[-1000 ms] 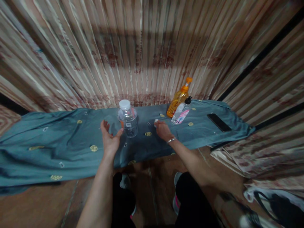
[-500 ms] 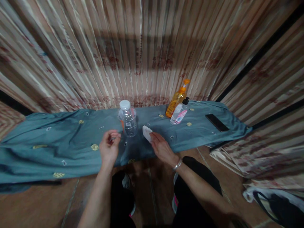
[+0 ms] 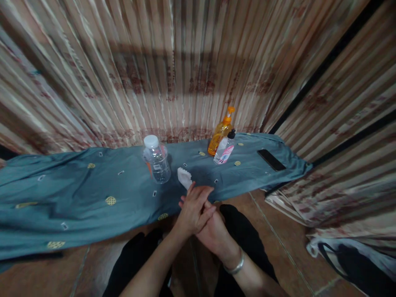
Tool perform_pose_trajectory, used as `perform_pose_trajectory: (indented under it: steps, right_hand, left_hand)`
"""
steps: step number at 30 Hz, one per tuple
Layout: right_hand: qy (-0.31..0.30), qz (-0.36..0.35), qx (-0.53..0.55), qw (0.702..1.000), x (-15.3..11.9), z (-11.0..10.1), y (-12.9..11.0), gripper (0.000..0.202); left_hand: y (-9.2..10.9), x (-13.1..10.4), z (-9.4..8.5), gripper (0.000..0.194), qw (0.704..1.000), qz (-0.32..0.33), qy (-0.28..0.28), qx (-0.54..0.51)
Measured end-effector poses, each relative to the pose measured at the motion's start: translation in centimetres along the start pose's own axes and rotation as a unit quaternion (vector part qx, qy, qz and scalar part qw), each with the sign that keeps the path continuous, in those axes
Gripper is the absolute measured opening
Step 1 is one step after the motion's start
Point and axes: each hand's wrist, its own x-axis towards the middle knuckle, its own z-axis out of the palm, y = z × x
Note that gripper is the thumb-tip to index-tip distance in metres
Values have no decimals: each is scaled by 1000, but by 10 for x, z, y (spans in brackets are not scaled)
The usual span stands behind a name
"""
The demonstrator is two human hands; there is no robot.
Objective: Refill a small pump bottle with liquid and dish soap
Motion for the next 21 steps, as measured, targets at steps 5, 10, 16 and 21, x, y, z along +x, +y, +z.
perform_pose_trajectory:
  steps: [5,10,16,21]
  right_hand:
    - [-18,160,264,951,-28,-24,-30,75]
    - [-65,236,194,950,-27,-118,-47,66]
    - [272,287,-423,815,42,-310,-37,50]
    - [316,347,-557,685,46,-388,-8,70]
  left_hand:
    - [-18,13,-3,55,1000,-14,-25,-5]
    - [-23,15,4,45,999,-26,-9,25]
    - [-31,5,-4,41,998,-48,40,32]
    - [-27,2,-6,41,996,-71,44,27]
